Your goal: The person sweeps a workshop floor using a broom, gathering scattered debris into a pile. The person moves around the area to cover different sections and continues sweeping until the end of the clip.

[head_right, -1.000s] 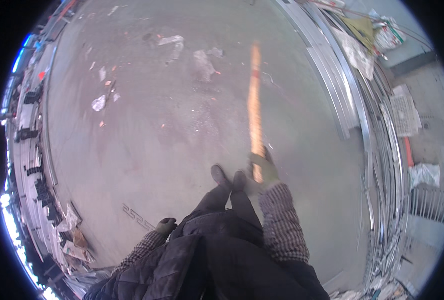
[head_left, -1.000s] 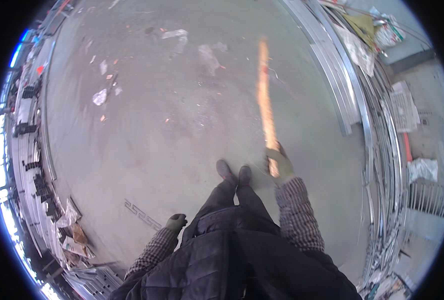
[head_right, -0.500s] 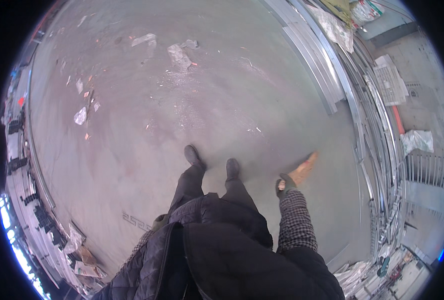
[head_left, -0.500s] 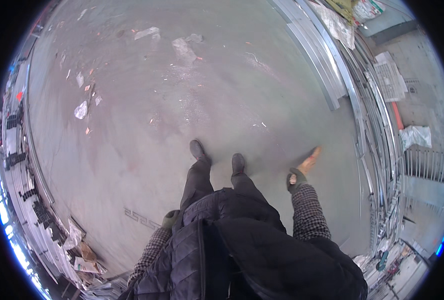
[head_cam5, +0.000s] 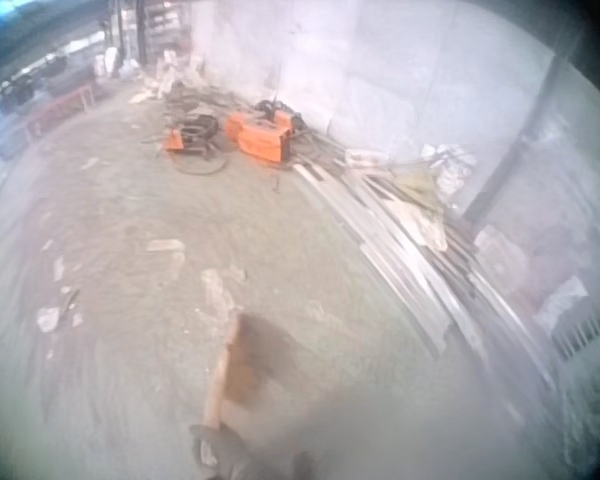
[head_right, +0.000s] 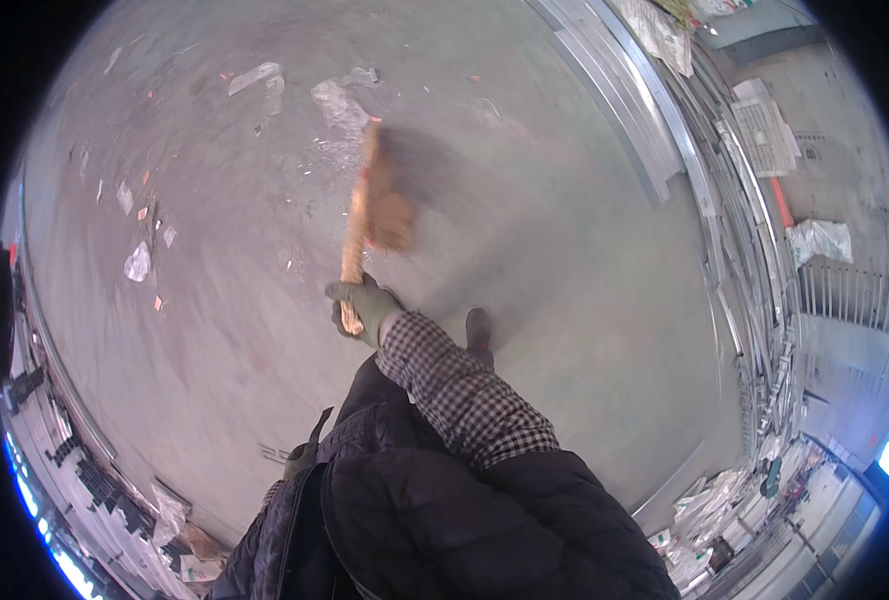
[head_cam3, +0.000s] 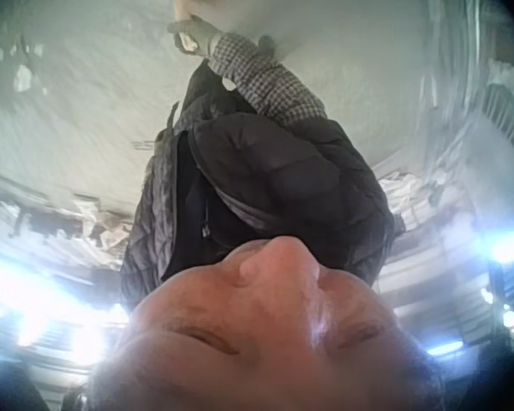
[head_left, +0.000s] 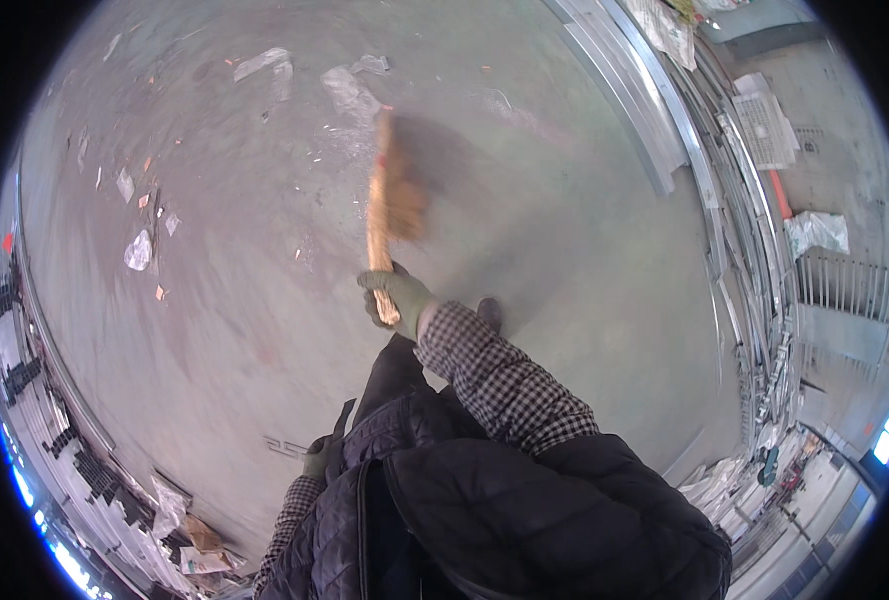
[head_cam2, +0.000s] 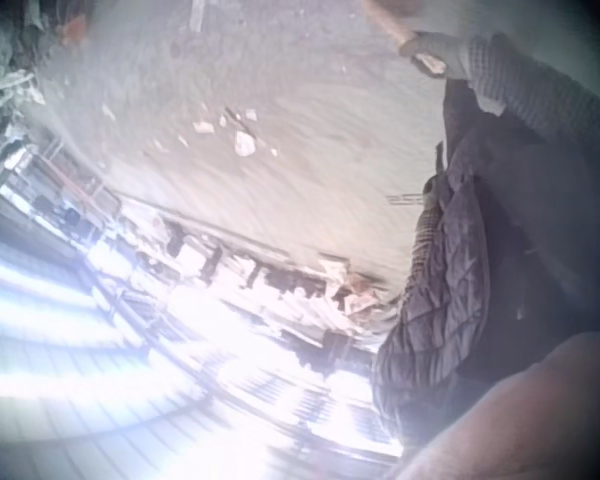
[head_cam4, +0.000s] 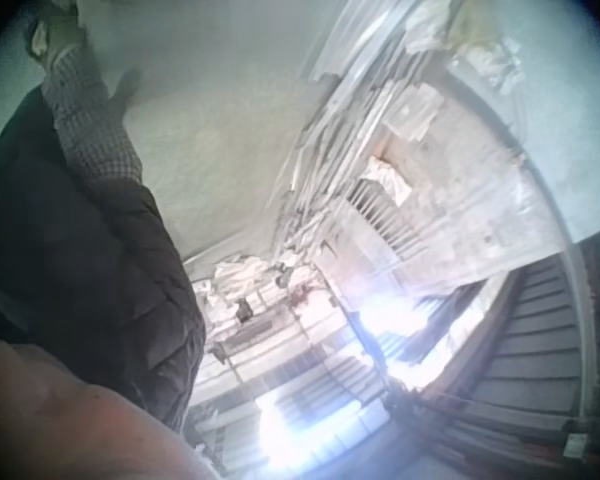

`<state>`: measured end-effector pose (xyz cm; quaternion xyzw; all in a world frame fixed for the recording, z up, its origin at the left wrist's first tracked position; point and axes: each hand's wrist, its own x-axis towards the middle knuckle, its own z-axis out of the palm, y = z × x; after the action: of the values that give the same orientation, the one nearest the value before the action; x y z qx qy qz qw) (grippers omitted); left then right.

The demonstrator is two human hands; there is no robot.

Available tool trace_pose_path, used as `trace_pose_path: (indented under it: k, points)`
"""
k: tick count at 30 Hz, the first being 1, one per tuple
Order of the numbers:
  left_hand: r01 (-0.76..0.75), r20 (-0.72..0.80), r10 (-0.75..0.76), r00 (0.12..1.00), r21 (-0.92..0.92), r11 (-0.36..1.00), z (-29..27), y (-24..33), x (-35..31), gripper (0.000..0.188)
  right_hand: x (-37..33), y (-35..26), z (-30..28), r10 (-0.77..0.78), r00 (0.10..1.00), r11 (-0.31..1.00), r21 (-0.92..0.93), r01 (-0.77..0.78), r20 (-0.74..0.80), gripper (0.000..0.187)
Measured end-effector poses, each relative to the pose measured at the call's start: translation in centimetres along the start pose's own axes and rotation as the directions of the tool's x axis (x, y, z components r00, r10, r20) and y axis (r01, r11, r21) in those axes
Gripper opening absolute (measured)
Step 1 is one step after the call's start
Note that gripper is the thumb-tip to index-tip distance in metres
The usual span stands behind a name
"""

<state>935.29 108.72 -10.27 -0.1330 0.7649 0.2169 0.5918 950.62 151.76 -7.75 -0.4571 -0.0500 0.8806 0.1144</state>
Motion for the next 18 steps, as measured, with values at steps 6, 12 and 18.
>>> trace_pose_path:
  k: [6, 12, 18]
  points:
    - [-0.085, 0.014, 0.084, 0.996, 0.204, 0.975, -1.5, 7.2, 2.0, 0.031, -2.2, -5.0, 0.4, -0.112, 0.993, 0.993, 0.042, 0.11, 0.037, 0.043]
    - [-0.079, 0.033, 0.075, 0.997, 0.184, 0.98, 0.9, 12.7, 3.4, 0.037, -7.7, -5.1, -5.6, -0.45, 0.827, 0.892, -0.129, 0.433, -0.337, 0.062]
    - [-0.162, 0.143, 0.142, 0.979, 0.138, 0.977, 1.7, 13.2, 5.5, 0.031, -8.7, -10.7, -15.5, -0.401, 0.694, 0.907, -0.151, 0.394, -0.598, 0.053]
